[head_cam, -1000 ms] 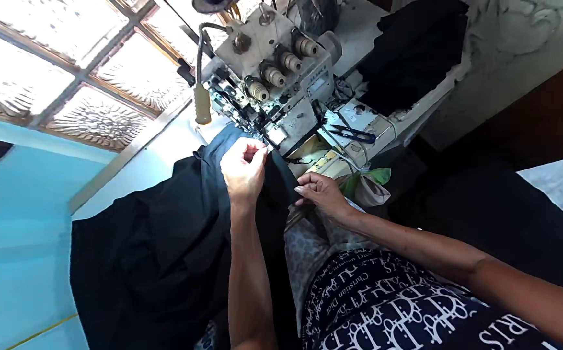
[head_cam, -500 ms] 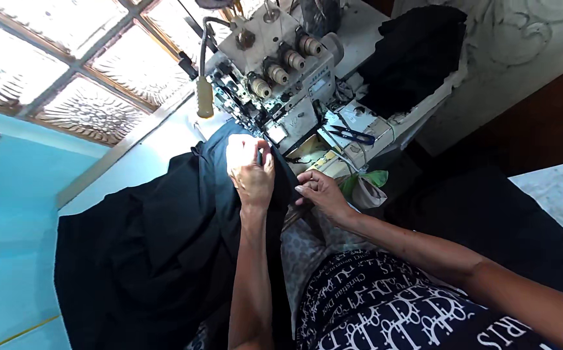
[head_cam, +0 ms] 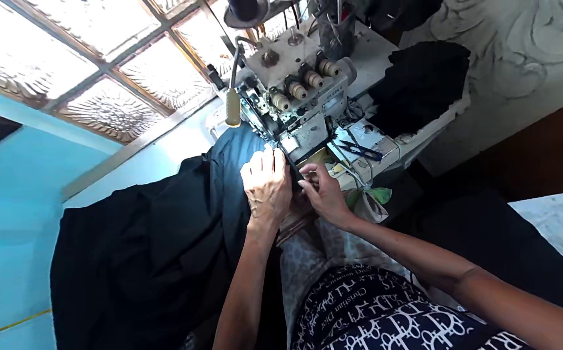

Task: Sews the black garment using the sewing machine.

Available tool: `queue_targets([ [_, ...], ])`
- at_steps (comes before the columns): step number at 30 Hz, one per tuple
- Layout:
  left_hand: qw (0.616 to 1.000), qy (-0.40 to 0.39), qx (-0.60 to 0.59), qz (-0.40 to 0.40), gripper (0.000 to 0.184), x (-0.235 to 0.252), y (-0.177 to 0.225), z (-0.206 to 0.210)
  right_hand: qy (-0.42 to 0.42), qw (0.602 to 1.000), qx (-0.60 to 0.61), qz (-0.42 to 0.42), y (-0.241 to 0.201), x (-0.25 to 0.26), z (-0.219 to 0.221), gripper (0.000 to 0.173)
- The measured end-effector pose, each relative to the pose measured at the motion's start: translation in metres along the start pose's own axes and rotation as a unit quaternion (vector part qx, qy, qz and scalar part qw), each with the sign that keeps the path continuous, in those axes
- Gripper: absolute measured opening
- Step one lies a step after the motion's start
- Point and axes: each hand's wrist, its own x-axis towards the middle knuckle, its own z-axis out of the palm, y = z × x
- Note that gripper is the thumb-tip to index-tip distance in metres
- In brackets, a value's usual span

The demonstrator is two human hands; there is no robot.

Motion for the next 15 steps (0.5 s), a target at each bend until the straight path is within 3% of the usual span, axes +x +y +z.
queue_targets([
  [5, 0.999, 0.001, -0.037, -0.037, 0.026, -0.004, 0.011, -0.019, -0.007, 0.968, -0.22, -0.117, -0.008, 0.029, 0.001, 0.031],
  [8, 0.994, -0.047, -0.073, -0.062, 0.03, -0.005, 0.0, -0.026, -0.024, 0.933, -0.322, -0.159, -0.008, 0.04, 0.005, 0.032],
  [12, 0.98, -0.07, -0.142, -0.125, 0.038, 0.007, -0.024, -0.015, -0.038, 0.909, -0.372, -0.186, -0.021, 0.032, -0.009, 0.018],
  [15, 0.976, -0.035, -0.156, -0.149, 0.039, 0.014, -0.033, -0.004, -0.047, 0.911, -0.371, -0.175, -0.02, 0.02, -0.032, 0.024],
])
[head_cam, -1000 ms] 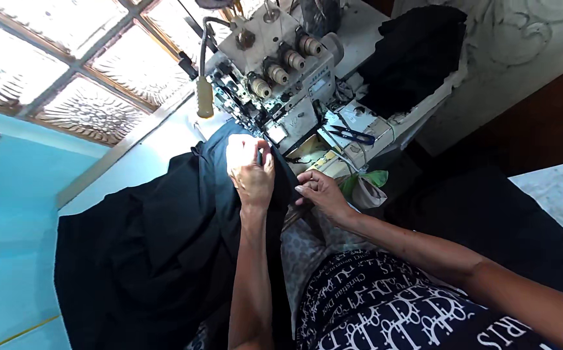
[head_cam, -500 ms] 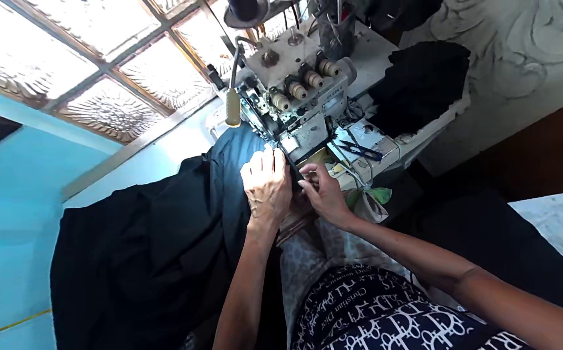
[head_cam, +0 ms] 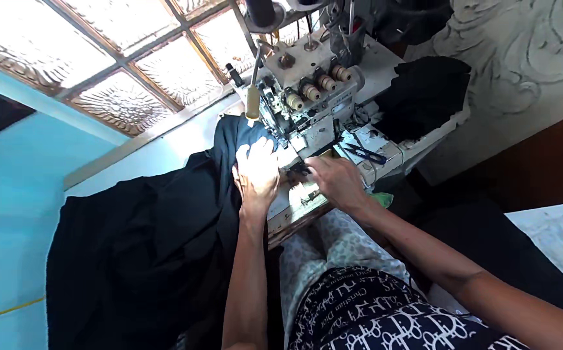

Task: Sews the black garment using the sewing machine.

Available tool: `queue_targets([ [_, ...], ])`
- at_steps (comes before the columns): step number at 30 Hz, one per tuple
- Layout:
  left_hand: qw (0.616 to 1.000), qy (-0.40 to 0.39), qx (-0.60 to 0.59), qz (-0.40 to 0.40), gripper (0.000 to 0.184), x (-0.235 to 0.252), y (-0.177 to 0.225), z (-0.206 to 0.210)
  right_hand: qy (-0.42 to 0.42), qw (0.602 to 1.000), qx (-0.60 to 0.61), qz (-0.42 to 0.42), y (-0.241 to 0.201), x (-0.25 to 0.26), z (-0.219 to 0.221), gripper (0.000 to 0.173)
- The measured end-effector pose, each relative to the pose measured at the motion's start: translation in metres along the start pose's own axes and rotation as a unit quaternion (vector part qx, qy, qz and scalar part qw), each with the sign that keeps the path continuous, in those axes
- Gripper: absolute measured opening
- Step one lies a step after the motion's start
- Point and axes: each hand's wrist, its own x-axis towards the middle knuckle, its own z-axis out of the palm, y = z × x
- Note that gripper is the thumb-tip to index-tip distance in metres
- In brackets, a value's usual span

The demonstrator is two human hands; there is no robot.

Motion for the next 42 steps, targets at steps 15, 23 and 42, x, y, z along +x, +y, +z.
queue_targets([
  [15, 0.996, 0.074, 0.036, -0.028, 0.028, -0.039, 0.003, -0.01, -0.032, 0.98, -0.165, 0.108, 0.099, -0.037, -0.005, 0.017],
  [23, 0.982, 0.184, -0.019, -0.044, 0.019, -0.033, -0.007, 0.013, -0.043, 0.985, -0.014, 0.166, 0.036, 0.008, -0.031, 0.03],
  [42, 0.957, 0.242, -0.153, -0.045, 0.016, -0.041, -0.016, 0.023, -0.006, 0.999, -0.044, -0.016, -0.016, 0.052, 0.001, 0.019],
])
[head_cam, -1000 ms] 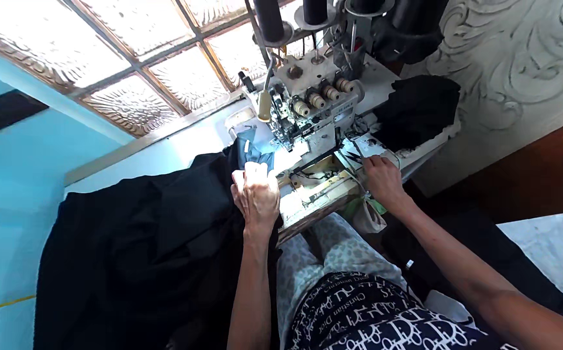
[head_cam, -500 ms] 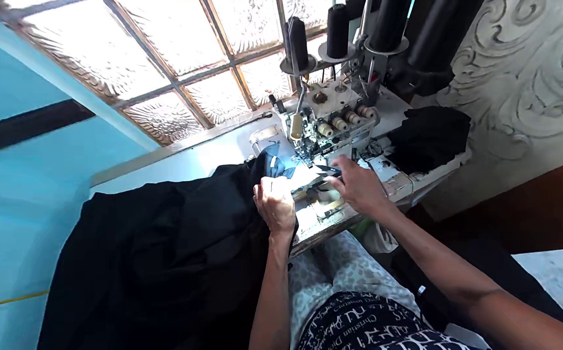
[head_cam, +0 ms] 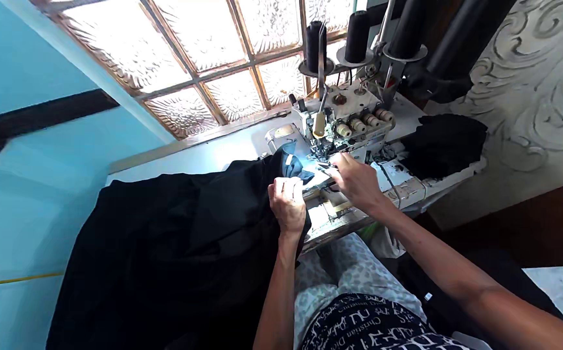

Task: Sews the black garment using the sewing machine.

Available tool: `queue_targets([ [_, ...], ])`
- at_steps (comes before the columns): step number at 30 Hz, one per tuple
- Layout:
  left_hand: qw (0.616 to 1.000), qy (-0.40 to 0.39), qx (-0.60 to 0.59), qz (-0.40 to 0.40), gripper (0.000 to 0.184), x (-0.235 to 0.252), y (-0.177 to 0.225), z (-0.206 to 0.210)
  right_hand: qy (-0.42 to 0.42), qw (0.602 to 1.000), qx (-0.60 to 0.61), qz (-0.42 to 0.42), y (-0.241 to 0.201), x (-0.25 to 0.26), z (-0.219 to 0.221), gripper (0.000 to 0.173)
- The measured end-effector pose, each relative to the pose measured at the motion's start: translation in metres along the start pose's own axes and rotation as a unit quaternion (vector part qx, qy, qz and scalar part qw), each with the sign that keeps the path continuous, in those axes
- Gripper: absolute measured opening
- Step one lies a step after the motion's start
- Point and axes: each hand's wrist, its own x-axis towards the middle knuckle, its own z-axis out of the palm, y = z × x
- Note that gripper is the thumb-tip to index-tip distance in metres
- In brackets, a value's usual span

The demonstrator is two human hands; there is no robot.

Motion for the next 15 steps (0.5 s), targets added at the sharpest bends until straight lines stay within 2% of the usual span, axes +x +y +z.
queue_targets([
  [2, 0.988, -0.065, -0.132, -0.053, 0.017, 0.002, 0.003, -0.032, 0.008, 0.999, 0.025, 0.022, 0.013, -0.016, -0.008, 0.03],
  [4, 0.947, -0.123, -0.288, -0.07, 0.02, -0.003, 0.005, -0.074, 0.02, 0.998, 0.023, 0.046, 0.04, -0.038, -0.006, 0.033],
  [7, 0.88, -0.264, -0.394, 0.026, 0.03, -0.018, 0.014, -0.144, -0.004, 0.996, -0.026, 0.086, 0.089, -0.064, 0.002, 0.038],
  [9, 0.798, -0.386, -0.454, 0.089, 0.03, -0.023, 0.021, -0.181, -0.03, 0.993, -0.064, 0.095, 0.114, -0.077, 0.007, 0.047],
  [10, 0.755, -0.444, -0.47, 0.108, 0.031, -0.022, 0.021, -0.191, -0.038, 0.992, -0.068, 0.096, 0.122, -0.082, 0.009, 0.046],
  [11, 0.733, -0.478, -0.472, 0.112, 0.031, -0.022, 0.019, -0.199, -0.045, 0.992, -0.07, 0.093, 0.125, -0.086, 0.01, 0.043],
  [12, 0.75, -0.474, -0.449, 0.109, 0.031, -0.023, 0.019, -0.206, -0.048, 0.993, -0.067, 0.089, 0.125, -0.09, 0.01, 0.041],
  [13, 0.793, -0.432, -0.417, 0.102, 0.029, -0.024, 0.022, -0.214, -0.047, 0.993, -0.062, 0.083, 0.121, -0.093, 0.01, 0.038],
  [15, 0.891, -0.254, -0.368, 0.084, 0.027, -0.036, 0.039, -0.231, -0.053, 0.993, -0.06, 0.082, 0.112, -0.094, 0.006, 0.036],
])
